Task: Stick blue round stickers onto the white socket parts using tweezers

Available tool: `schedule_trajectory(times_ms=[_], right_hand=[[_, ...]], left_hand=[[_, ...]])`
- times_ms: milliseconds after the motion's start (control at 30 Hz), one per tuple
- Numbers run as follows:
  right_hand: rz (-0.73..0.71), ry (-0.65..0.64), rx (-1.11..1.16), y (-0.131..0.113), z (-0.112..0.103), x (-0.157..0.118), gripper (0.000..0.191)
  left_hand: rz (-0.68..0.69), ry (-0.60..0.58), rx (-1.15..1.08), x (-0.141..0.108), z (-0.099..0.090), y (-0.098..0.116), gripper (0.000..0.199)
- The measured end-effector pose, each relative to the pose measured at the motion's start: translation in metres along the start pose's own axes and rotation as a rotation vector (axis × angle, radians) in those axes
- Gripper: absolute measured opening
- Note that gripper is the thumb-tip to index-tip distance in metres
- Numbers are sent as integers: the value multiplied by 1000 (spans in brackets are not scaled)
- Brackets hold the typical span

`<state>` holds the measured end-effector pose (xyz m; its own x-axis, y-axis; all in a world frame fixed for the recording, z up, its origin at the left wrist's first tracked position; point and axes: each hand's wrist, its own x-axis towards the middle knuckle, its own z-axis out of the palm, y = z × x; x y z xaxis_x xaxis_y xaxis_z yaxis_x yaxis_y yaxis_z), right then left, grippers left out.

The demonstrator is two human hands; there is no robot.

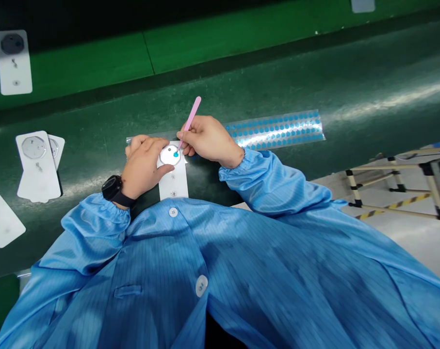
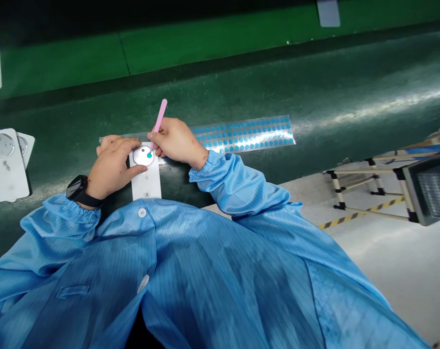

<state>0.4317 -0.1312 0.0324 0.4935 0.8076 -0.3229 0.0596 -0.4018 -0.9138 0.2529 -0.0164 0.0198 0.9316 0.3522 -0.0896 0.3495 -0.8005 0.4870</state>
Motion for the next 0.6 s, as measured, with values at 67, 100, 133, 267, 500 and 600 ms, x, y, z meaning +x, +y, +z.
schedule_trajectory(times_ms=[67, 100, 133, 267, 500, 600], right_hand=[[6, -3, 1, 0, 0, 0, 29], [9, -4, 5, 0, 0, 0, 29], [12, -6, 10, -1, 0, 0, 28], [22, -9, 24, -2, 0, -1, 28], [0, -9, 9, 1, 0, 0, 29], [-13, -14, 2, 1, 0, 0, 30]], left_hand=[[-2, 1, 3, 0, 0, 0, 55], [-2, 1, 6, 0, 0, 0, 55], [0, 2, 7, -1, 0, -1, 54], [13, 11, -3, -1, 1, -2, 53], [13, 13, -8, -1, 2, -3, 53], [3, 4, 0, -1, 1, -2, 54]])
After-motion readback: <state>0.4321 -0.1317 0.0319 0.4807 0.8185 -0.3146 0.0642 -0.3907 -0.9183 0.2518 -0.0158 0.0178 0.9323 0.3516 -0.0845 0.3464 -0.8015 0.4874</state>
